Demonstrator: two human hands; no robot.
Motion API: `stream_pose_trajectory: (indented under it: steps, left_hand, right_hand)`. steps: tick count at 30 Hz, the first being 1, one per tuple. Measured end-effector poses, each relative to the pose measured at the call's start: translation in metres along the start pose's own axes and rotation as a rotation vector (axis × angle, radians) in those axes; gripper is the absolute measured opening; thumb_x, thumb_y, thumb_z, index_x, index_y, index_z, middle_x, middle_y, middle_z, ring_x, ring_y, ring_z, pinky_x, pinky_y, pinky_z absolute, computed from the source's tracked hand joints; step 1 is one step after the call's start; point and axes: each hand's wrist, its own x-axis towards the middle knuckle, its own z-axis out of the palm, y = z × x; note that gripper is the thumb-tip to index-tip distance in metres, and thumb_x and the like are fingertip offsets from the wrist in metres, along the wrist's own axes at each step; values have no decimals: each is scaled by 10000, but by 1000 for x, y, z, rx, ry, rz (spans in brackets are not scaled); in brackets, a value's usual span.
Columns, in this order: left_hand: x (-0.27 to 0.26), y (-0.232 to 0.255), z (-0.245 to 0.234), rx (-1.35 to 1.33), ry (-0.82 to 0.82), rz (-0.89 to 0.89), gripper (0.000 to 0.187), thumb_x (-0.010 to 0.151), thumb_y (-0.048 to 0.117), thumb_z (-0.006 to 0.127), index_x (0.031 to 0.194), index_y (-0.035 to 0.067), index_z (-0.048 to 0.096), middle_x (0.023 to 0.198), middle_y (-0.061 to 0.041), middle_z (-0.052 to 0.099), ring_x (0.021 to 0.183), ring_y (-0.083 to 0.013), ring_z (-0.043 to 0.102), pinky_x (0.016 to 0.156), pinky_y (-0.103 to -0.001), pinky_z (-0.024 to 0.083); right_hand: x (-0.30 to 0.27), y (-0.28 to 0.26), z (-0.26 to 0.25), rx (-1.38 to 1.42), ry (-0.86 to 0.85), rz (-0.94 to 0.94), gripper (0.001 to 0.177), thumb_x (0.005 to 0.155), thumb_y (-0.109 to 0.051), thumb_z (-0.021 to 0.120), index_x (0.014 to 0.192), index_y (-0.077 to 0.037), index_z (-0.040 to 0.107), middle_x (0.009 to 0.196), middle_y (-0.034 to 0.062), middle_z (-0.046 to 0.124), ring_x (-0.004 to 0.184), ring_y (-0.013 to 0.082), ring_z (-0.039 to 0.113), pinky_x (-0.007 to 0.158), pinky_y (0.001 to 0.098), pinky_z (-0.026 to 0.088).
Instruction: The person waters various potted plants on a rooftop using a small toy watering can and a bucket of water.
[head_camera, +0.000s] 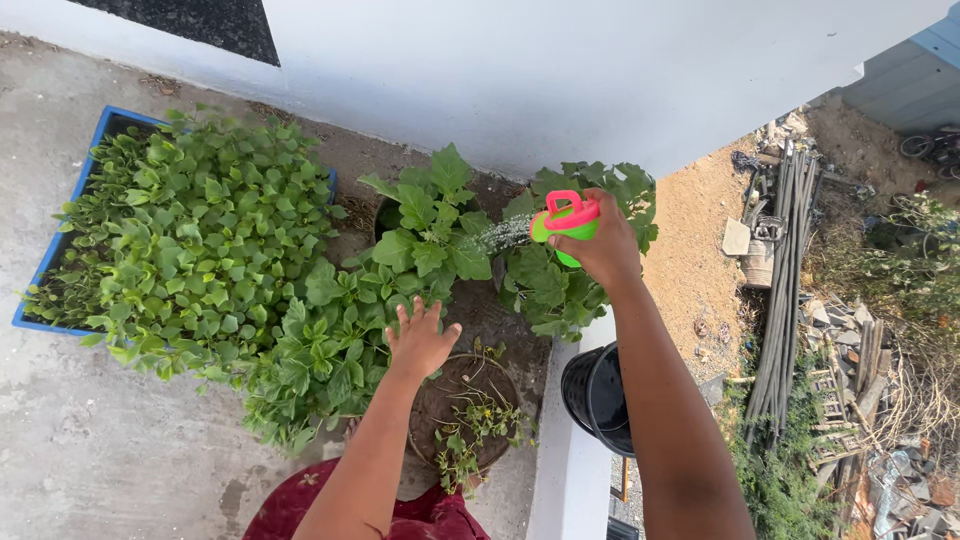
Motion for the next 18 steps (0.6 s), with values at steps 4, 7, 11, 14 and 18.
stream_pose_trajectory:
  steps: [4,7,11,14,18]
  left_hand:
    - [-5,7,3,-30,-12,2,751,971,584,502,1620,291,263,1732,-37,57,1597,-313,-44,1263,-600,36]
    - [-7,5,1,-28,-8,6,755,968,589,500,1619,284,268,1733,-37,60,1598,-313,-45,1258,-597,42]
    - [-6,-3,-8,-27,13,-4,754,970,581,505,1621,285,265,1732,-33,65,1597,-313,-39,1260,-603,34]
    - [-5,-9,-12,-42,24,-22,746,969,575,511,1616,286,279,1734,-29,65,1599,-312,-42,1261,-605,28]
    - [-2,-15,-13,-67,40,-17,749,960,557,526,1613,275,292,1732,-34,74,1596,-317,-32,1255,-605,38]
  right_hand:
    - [-2,-24,-5,-34,-59,8,975,645,-424,925,1465,-213,441,1418,69,566,1344,299,528,1078,463,452]
    - [-4,-43,-5,-33,-74,-64,979,664,-408,926,1485,-221,426,1461,70,542,1361,304,519,1086,467,448]
    - [-6,-68,-2,-33,-116,-139,1007,619,-350,934,1487,-273,429,1487,58,522,1350,305,527,1080,466,456]
    - [-9,-82,2,-93,-163,-128,1023,620,-343,925,1504,-325,411,1451,48,532,1328,292,548,1071,461,468]
    - [-10,-81,8,-216,-138,-220,985,618,-280,927,1470,-383,443,1454,12,518,1322,326,517,1042,463,468]
